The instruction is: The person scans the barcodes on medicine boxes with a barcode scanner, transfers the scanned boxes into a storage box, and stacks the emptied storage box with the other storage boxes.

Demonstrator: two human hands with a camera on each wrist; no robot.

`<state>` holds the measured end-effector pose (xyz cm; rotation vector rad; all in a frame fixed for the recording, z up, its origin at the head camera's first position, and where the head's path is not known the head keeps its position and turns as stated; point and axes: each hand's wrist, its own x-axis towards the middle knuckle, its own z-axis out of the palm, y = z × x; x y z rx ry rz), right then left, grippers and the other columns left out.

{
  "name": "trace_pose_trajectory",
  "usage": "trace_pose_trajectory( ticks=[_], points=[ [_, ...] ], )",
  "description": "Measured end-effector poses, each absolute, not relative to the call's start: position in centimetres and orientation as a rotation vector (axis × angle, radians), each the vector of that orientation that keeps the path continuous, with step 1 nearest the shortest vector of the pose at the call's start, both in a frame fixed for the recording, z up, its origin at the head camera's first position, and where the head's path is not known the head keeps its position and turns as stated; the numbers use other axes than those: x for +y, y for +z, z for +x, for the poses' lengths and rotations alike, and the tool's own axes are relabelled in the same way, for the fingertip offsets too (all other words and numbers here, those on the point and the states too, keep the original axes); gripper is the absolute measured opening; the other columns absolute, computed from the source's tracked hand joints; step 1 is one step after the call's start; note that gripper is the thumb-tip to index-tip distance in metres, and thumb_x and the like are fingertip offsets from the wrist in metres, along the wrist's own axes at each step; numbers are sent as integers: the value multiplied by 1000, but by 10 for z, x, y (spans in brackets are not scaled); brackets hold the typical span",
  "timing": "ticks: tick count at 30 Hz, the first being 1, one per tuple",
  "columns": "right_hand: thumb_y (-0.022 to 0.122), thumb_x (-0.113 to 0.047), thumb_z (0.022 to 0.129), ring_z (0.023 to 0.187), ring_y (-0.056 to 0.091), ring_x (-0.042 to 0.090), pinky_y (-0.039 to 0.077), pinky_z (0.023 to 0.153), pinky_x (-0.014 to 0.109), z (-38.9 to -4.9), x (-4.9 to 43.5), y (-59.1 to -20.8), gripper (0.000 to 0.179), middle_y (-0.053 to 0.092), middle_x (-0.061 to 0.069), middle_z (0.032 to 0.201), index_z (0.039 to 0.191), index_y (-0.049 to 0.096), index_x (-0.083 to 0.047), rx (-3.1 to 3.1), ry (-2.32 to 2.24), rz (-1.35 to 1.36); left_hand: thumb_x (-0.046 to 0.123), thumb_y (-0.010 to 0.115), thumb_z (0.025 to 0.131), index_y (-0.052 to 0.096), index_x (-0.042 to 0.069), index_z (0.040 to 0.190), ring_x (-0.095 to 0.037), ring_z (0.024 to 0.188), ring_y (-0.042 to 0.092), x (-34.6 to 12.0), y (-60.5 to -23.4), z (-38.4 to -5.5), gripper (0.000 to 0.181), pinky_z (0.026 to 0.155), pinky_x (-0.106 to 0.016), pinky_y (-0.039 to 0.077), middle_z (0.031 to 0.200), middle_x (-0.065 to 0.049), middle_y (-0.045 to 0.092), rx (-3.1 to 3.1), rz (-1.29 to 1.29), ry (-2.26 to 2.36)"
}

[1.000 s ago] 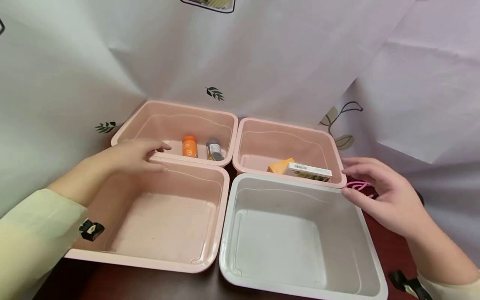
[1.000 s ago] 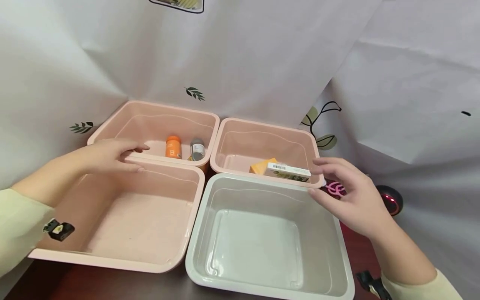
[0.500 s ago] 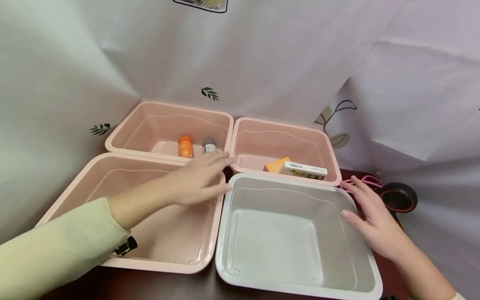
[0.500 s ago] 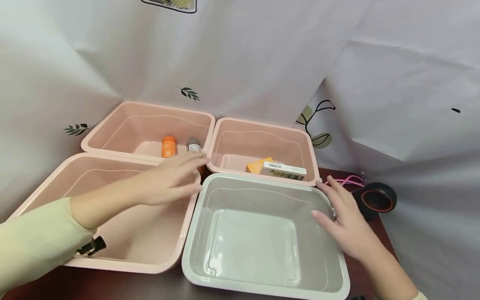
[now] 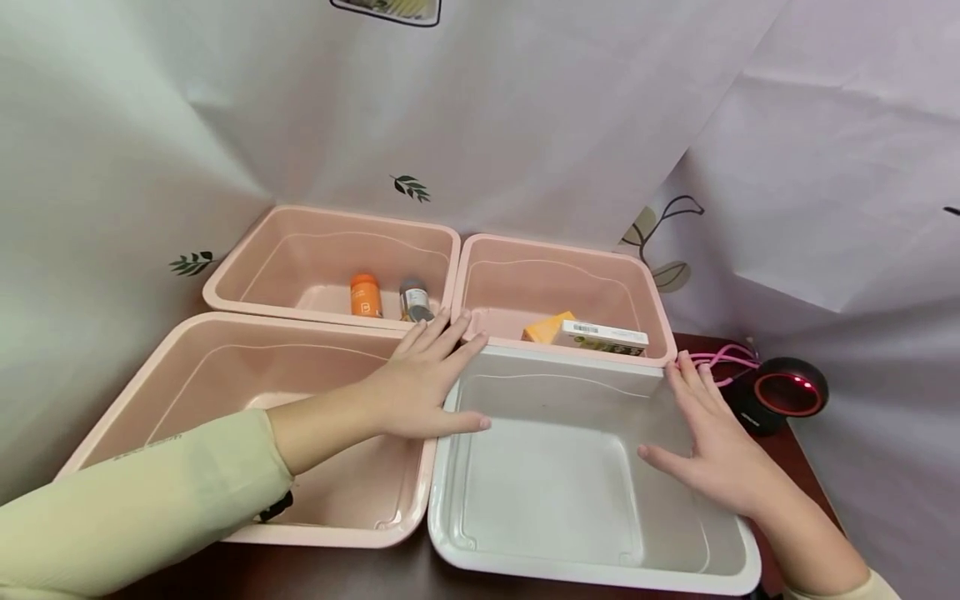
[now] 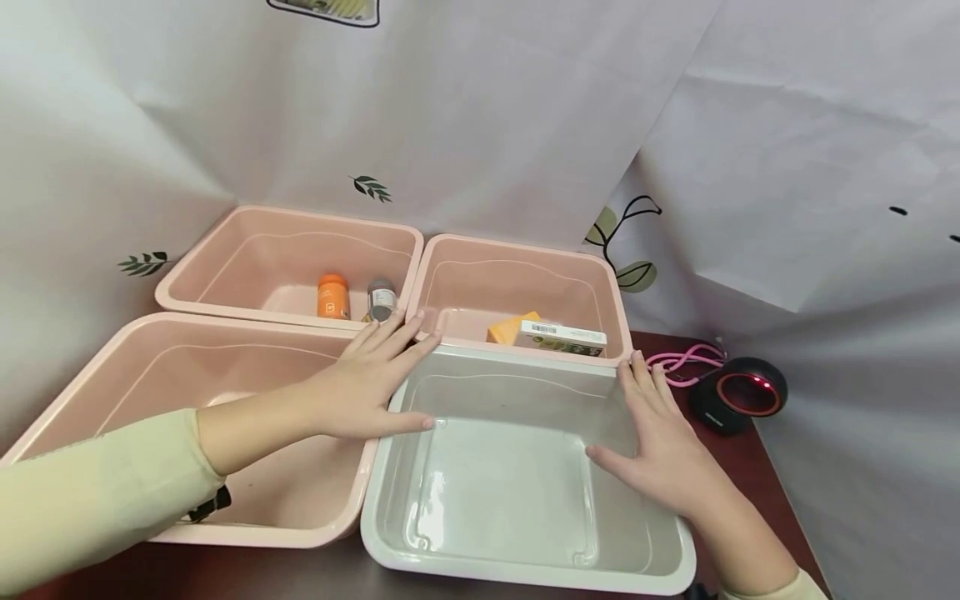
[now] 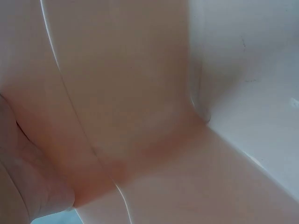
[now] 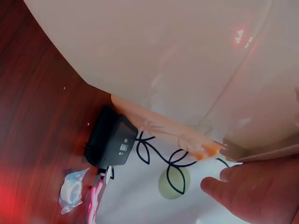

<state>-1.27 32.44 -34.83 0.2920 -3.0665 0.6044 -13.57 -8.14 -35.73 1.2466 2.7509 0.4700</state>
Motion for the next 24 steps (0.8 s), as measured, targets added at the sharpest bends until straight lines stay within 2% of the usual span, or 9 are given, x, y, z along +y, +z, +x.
trace_pose_trajectory(
  ticks=[4, 8, 13, 16, 19, 24],
  points=[
    [87, -33, 89, 160, -8, 46, -4, 125, 63, -11, 330, -350, 116, -2, 20, 177, 170, 10, -4, -3022, 676, 318, 71, 64, 92, 22, 11, 171, -39, 162, -6, -74, -356, -133, 107, 127, -57, -3, 177, -17, 2, 2759, 1244, 440],
    [87, -27, 90, 162, -3, 43, 0, 126, 60, -10, 334, -351, 110, 3, 18, 177, 170, 14, -4, -3007, 775, 312, 62, 63, 96, 19, 6, 170, -35, 162, -11, -70, -356, -129, 103, 128, -55, -5, 176, -16, -3, 2770, 1260, 387],
    [85, -24, 91, 162, -3, 41, 2, 126, 62, -9, 338, -353, 107, 4, 16, 178, 171, 17, -9, -3005, 822, 324, 72, 57, 97, 16, 5, 170, -30, 161, -16, -67, -357, -121, 107, 128, -54, -5, 176, -15, -7, 2782, 1210, 375],
    [81, -14, 92, 161, -6, 46, -1, 125, 62, -5, 345, -352, 103, 0, 16, 178, 171, 15, -9, -3004, 849, 323, 65, 58, 98, 16, 6, 170, -29, 161, -15, -62, -355, -118, 102, 128, -55, -3, 176, -14, -5, 2772, 1203, 409],
    [72, -1, 93, 160, -9, 48, -5, 125, 55, -1, 354, -350, 97, -3, 17, 178, 171, 14, -8, -3015, 875, 326, 49, 59, 98, 16, 4, 170, -32, 162, -12, -54, -354, -116, 95, 128, -55, -3, 177, -16, -1, 2752, 1211, 425],
    [60, 7, 96, 160, -13, 46, -8, 120, 25, 3, 369, -346, 91, -5, 17, 177, 171, 11, -8, -3070, 861, 371, 41, 55, 100, 14, 4, 170, -35, 162, -7, -41, -354, -112, 89, 128, -53, -4, 177, -17, 2, 2738, 1172, 382]
  ],
)
